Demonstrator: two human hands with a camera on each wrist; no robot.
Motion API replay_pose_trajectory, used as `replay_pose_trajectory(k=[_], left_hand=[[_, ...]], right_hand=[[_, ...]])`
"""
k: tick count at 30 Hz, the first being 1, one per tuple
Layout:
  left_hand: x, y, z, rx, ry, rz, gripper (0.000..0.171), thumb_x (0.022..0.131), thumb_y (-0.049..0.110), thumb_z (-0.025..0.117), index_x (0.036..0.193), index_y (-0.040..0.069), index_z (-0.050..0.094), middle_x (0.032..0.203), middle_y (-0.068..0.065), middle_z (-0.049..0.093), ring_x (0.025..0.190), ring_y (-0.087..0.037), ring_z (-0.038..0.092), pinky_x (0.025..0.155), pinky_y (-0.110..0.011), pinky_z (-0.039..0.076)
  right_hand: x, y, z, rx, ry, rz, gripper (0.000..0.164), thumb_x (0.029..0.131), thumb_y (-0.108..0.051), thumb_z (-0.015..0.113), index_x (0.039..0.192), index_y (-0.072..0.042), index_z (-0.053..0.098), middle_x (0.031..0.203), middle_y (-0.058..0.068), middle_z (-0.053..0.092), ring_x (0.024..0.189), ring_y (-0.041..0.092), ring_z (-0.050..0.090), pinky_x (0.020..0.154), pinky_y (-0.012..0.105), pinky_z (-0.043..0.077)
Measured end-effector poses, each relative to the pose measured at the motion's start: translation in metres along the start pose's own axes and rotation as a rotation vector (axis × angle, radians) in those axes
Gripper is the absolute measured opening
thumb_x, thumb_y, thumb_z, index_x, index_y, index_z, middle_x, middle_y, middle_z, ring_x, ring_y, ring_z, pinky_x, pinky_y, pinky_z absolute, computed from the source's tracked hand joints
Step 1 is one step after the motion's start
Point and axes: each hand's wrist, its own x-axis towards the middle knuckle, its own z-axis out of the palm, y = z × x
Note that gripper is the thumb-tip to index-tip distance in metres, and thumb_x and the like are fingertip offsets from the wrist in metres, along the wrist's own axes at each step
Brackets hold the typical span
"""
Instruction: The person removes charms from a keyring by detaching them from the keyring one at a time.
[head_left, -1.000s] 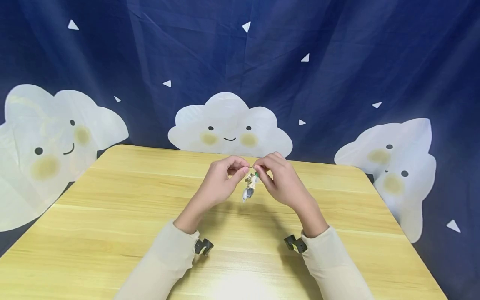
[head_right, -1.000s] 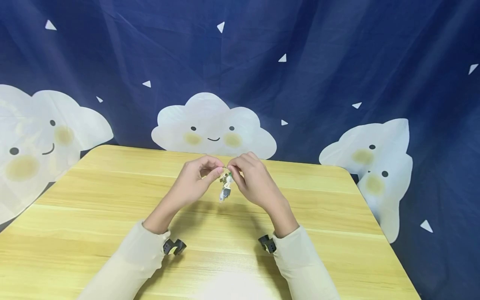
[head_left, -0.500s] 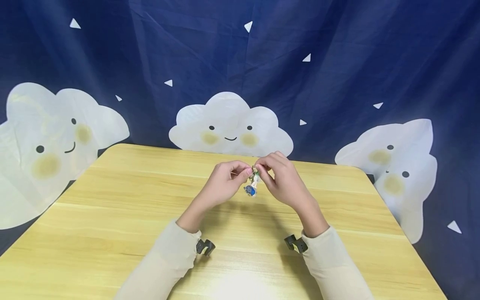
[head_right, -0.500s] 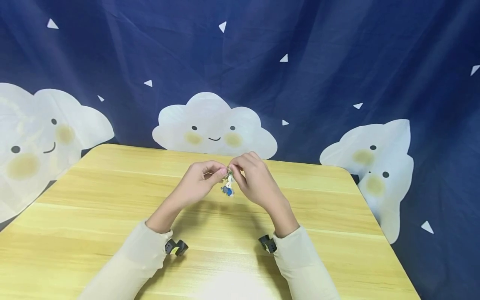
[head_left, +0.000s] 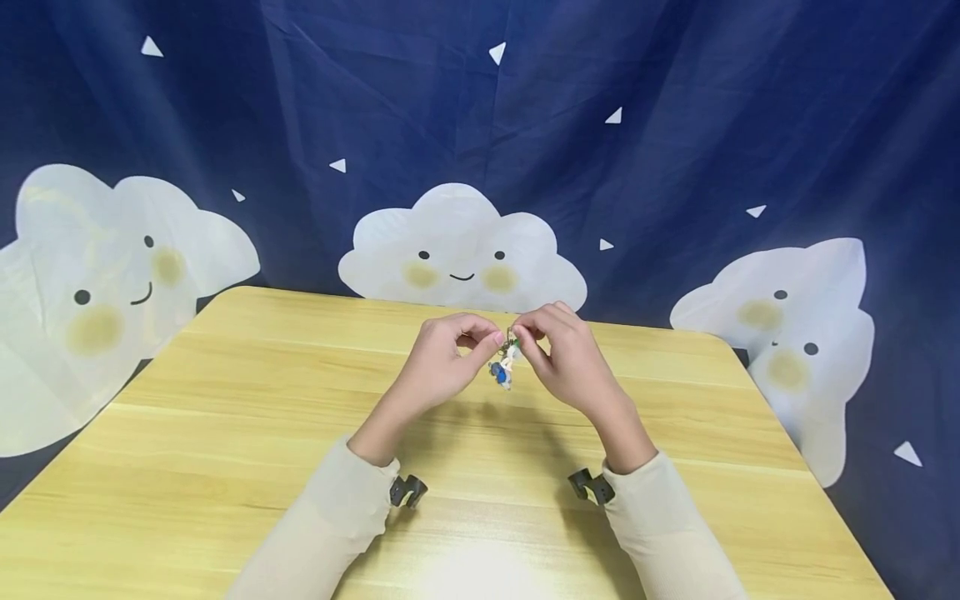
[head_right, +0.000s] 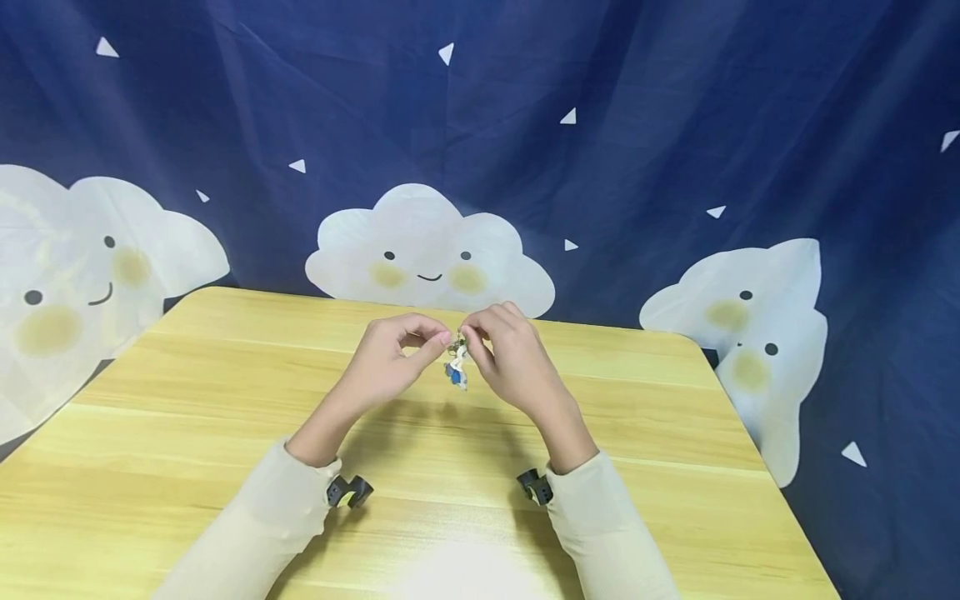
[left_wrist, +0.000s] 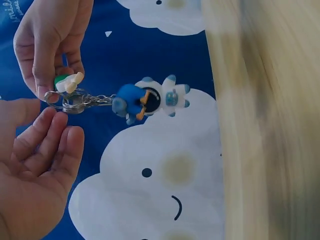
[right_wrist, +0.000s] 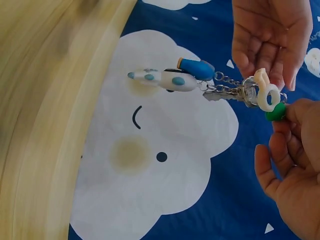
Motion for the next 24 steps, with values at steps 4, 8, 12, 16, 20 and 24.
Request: replay_pose_trajectory(k=[4,8,12,16,20,24], left_hand=[[-0.0005,0.0027,0.0006,0.014,0.006,0.023,0.012,0.096,0.02,0.074,0.097,0.008,0.077,0.087,0.004,0.073,0.08,-0.008,0.069,0.078,-0.031,0.059],[-0.0011,0.0045,0.0012,0.024,0.012,0.021,0.011,0.094,0.02,0.077,0.096,0.009,0.077,0.087,0.005,0.072,0.08,-0.008,0.068,0.077,-0.03,0.059],[-0.0011,0.0046,0.0021,0.038,0.018,0.041,0.012,0.092,0.02,0.078,0.096,0.009,0.077,0.089,0.004,0.073,0.08,-0.009,0.068,0.076,-0.029,0.059],[-0.0009,0.0034,0.0027,0.051,0.027,0.066,0.012,0.092,0.019,0.079,0.095,0.007,0.077,0.089,0.001,0.074,0.081,-0.009,0.068,0.076,-0.028,0.059],[-0.0008,0.0019,0.0028,0.063,0.036,0.092,0.012,0.093,0.016,0.078,0.096,0.005,0.077,0.09,-0.001,0.074,0.083,-0.011,0.067,0.077,-0.03,0.06],[-0.0009,0.0001,0.0029,0.076,0.031,0.103,0.01,0.094,0.015,0.076,0.097,0.005,0.078,0.091,-0.001,0.074,0.083,-0.011,0.067,0.076,-0.027,0.058]], right_hand=[[0.0,-0.0002,-0.0006,-0.008,-0.007,0.018,0.007,0.098,-0.005,0.067,0.096,-0.002,0.073,0.086,0.006,0.068,0.08,0.02,0.059,0.072,0.033,0.05],[0.0003,-0.0011,-0.0013,-0.01,-0.009,0.031,0.006,0.097,-0.005,0.069,0.096,-0.002,0.073,0.085,0.006,0.068,0.08,0.019,0.059,0.071,0.033,0.05],[0.0002,-0.0017,-0.0014,-0.004,-0.01,0.031,0.006,0.097,-0.005,0.069,0.095,-0.003,0.074,0.085,0.006,0.068,0.08,0.019,0.059,0.072,0.033,0.051],[0.0003,-0.0018,-0.0009,0.002,-0.01,0.023,0.006,0.097,-0.004,0.068,0.095,-0.003,0.074,0.085,0.006,0.068,0.08,0.019,0.06,0.073,0.033,0.051],[0.0006,-0.0022,-0.0004,0.007,-0.012,0.018,0.005,0.096,-0.004,0.069,0.094,-0.003,0.073,0.085,0.005,0.068,0.08,0.019,0.059,0.074,0.033,0.051],[0.0007,-0.0025,-0.0003,0.01,-0.015,0.017,0.004,0.096,-0.003,0.069,0.094,-0.003,0.073,0.085,0.005,0.068,0.08,0.019,0.059,0.074,0.033,0.051]])
